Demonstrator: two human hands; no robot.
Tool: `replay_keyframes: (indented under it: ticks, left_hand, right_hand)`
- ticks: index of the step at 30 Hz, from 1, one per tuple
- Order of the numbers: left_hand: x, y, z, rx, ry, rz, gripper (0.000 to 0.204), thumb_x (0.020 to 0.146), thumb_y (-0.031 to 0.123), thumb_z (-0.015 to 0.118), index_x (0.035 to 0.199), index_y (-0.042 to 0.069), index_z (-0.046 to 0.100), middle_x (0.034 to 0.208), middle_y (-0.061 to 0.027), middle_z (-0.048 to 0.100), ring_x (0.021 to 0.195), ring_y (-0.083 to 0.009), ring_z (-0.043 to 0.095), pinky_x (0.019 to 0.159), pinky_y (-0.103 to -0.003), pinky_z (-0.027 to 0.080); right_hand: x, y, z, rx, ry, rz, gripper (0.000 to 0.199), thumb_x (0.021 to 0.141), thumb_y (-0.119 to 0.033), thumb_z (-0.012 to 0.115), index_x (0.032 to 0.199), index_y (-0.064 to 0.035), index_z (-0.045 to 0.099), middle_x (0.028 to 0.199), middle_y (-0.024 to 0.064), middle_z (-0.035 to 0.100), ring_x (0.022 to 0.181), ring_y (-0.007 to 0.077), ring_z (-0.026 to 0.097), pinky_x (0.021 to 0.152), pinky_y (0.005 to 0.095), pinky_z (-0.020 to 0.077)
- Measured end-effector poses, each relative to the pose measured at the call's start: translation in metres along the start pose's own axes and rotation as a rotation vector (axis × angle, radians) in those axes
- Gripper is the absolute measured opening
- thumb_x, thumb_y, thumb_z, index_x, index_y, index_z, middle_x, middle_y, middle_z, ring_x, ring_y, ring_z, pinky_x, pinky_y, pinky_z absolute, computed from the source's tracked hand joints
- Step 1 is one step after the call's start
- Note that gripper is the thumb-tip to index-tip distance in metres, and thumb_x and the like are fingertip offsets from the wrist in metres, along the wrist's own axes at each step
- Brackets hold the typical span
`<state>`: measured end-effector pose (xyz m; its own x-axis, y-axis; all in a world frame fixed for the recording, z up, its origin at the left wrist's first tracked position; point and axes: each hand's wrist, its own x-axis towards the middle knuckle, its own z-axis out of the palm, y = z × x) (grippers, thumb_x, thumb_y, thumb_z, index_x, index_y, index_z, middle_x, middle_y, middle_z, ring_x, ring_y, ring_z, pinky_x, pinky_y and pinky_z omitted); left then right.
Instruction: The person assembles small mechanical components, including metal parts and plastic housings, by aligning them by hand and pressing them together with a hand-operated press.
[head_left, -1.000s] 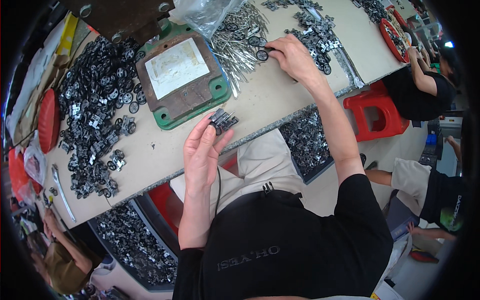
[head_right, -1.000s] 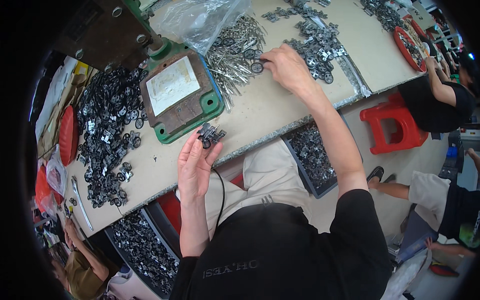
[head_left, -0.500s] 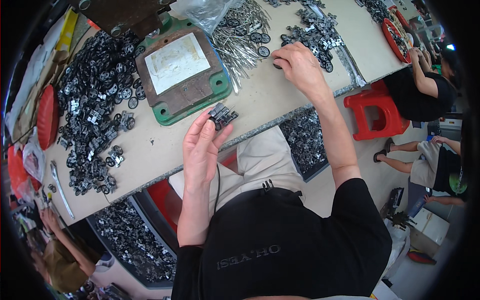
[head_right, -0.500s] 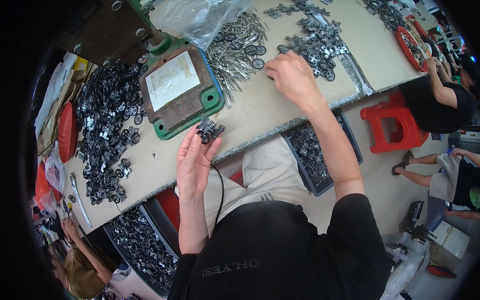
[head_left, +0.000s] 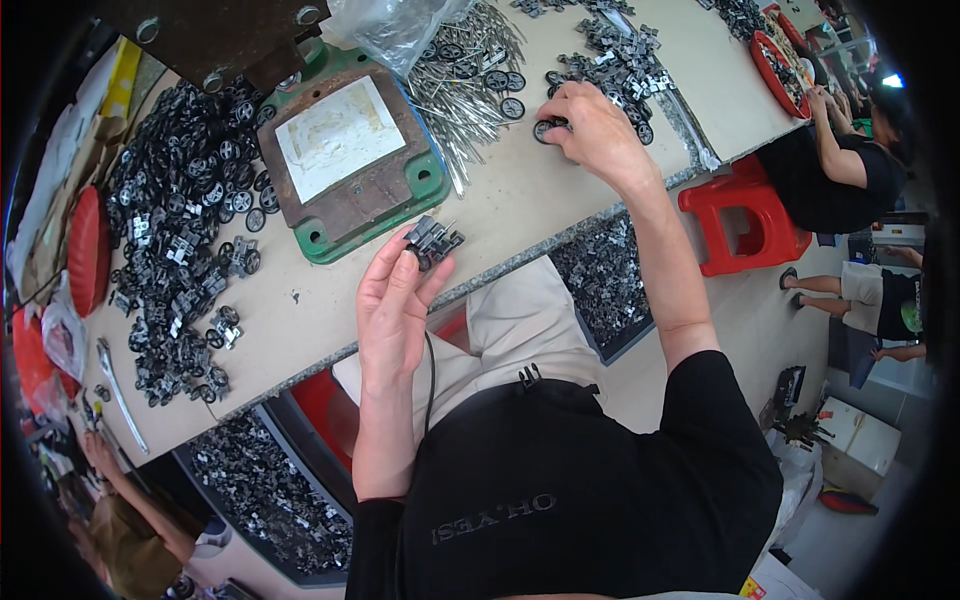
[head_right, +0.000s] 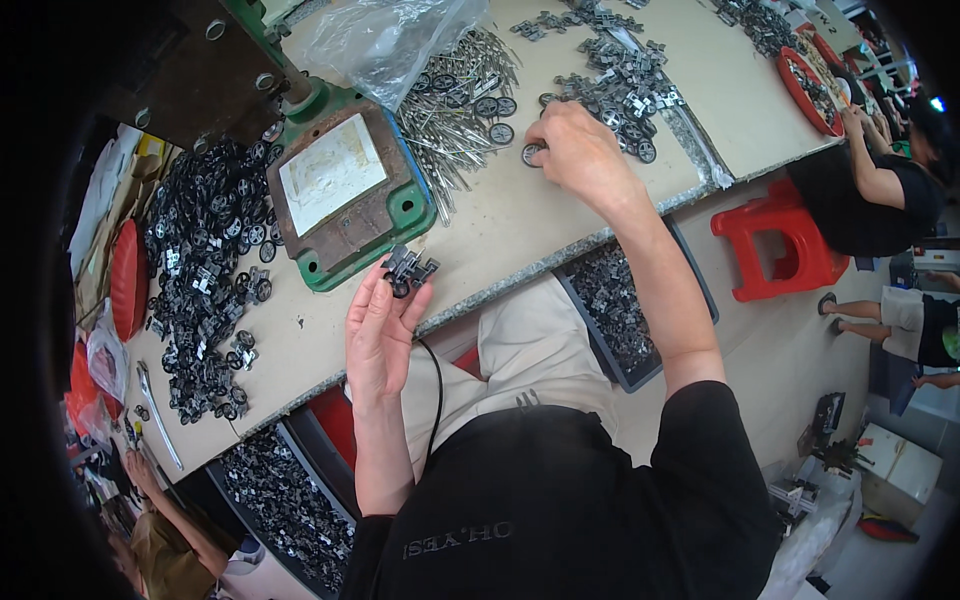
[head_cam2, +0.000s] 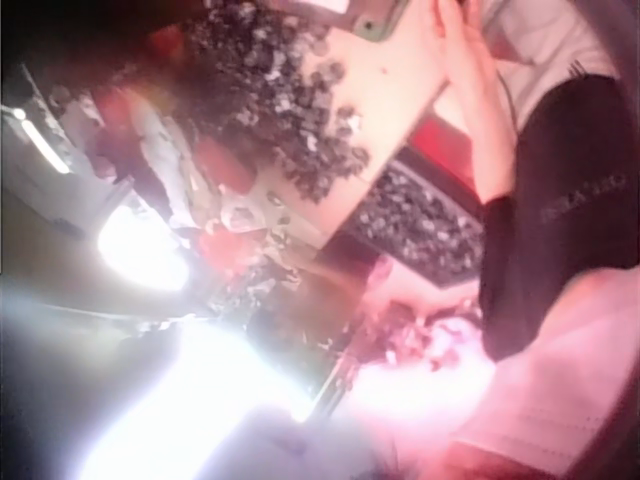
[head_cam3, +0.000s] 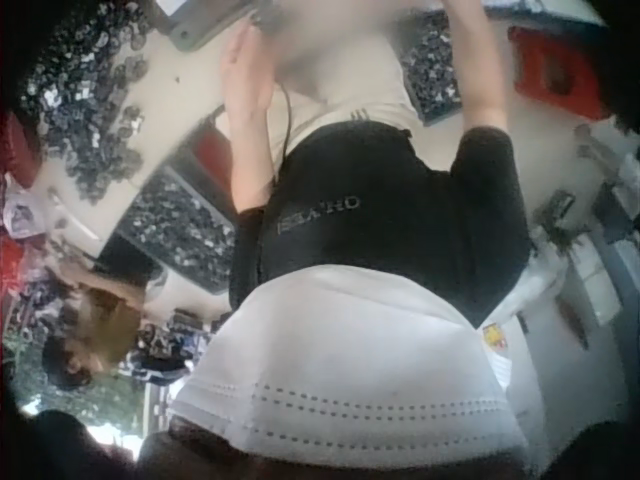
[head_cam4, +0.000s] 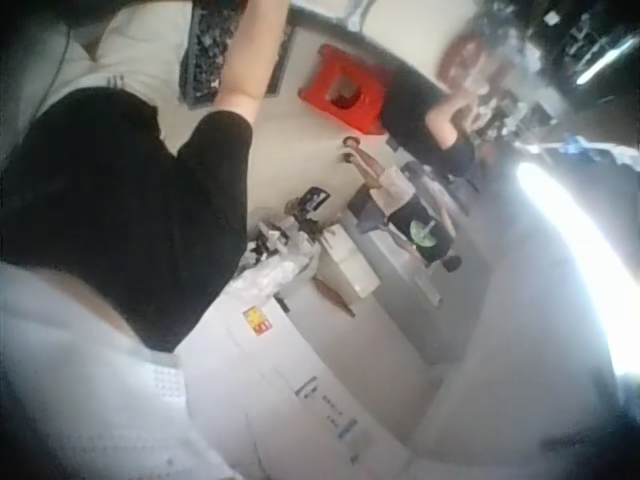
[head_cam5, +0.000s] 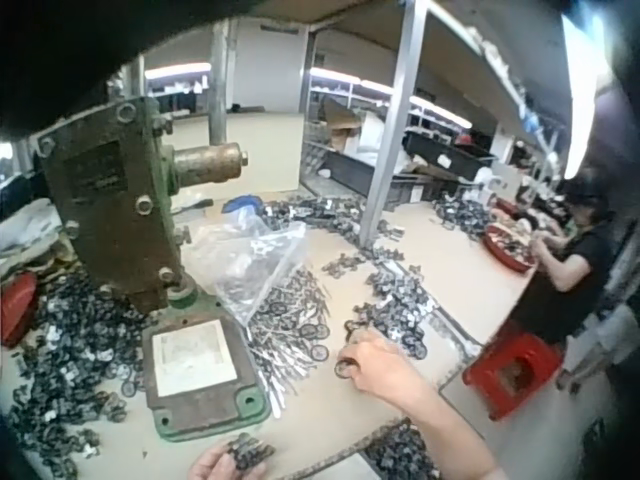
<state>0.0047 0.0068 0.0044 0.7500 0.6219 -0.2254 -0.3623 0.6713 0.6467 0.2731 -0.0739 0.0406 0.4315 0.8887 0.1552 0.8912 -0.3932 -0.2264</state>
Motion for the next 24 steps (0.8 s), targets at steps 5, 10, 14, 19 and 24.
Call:
replay_keyframes:
  ticks: [5, 10, 14, 19, 24]
  left_hand:
    - [-0.001, -0.001, 0.002, 0.0, 0.011, 0.001, 0.03, 0.091, 0.009, 0.049, 0.119, -0.003, 0.048, 0.111, -0.0127, 0.057, 0.101, -0.0203, 0.057, 0.089, -0.036, 0.049]
    - [-0.001, -0.007, 0.008, -0.015, -0.019, -0.027, 0.032, 0.09, 0.008, 0.049, 0.12, -0.004, 0.047, 0.112, -0.0128, 0.057, 0.101, -0.0203, 0.057, 0.09, -0.036, 0.049]
    - [-0.001, -0.009, 0.007, -0.022, 0.002, -0.008, 0.032, 0.09, 0.007, 0.049, 0.12, -0.004, 0.047, 0.113, -0.0132, 0.056, 0.102, -0.0196, 0.056, 0.091, -0.035, 0.048]
    - [-0.001, -0.009, 0.008, -0.027, 0.012, 0.016, 0.031, 0.09, 0.006, 0.049, 0.12, -0.005, 0.047, 0.112, -0.0135, 0.056, 0.102, -0.0194, 0.056, 0.091, -0.036, 0.048]
    - [-0.002, -0.009, 0.007, -0.032, 0.015, 0.011, 0.031, 0.09, 0.005, 0.049, 0.119, -0.005, 0.048, 0.112, -0.0132, 0.056, 0.102, -0.0193, 0.057, 0.09, -0.036, 0.049]
  right_hand:
    - [-0.014, -0.034, -0.019, 0.401, -0.067, 0.213, 0.02, 0.071, -0.009, 0.068, 0.089, -0.001, 0.063, 0.081, 0.0075, 0.062, 0.072, 0.0169, 0.059, 0.069, 0.0277, 0.047]
    - [-0.044, -0.07, 0.012, 1.123, 0.051, 0.207, 0.013, 0.079, -0.002, 0.065, 0.091, 0.0039, 0.064, 0.083, 0.004, 0.063, 0.073, 0.0063, 0.056, 0.061, 0.0196, 0.0445]
    - [-0.054, -0.091, 0.025, 1.244, 0.12, 0.181, 0.018, 0.08, -0.004, 0.064, 0.096, 0.0026, 0.065, 0.084, 0.0053, 0.065, 0.07, 0.0073, 0.057, 0.065, 0.0205, 0.046]
    - [-0.061, -0.101, 0.025, 1.454, 0.052, 0.269, 0.018, 0.081, -0.002, 0.063, 0.098, 0.0024, 0.064, 0.086, 0.006, 0.065, 0.072, 0.0073, 0.058, 0.064, 0.0194, 0.0476]
    - [-0.061, -0.102, 0.027, 1.394, 0.16, 0.272, 0.017, 0.08, -0.001, 0.063, 0.097, 0.0023, 0.064, 0.086, 0.0059, 0.065, 0.071, 0.0074, 0.058, 0.064, 0.0196, 0.0481]
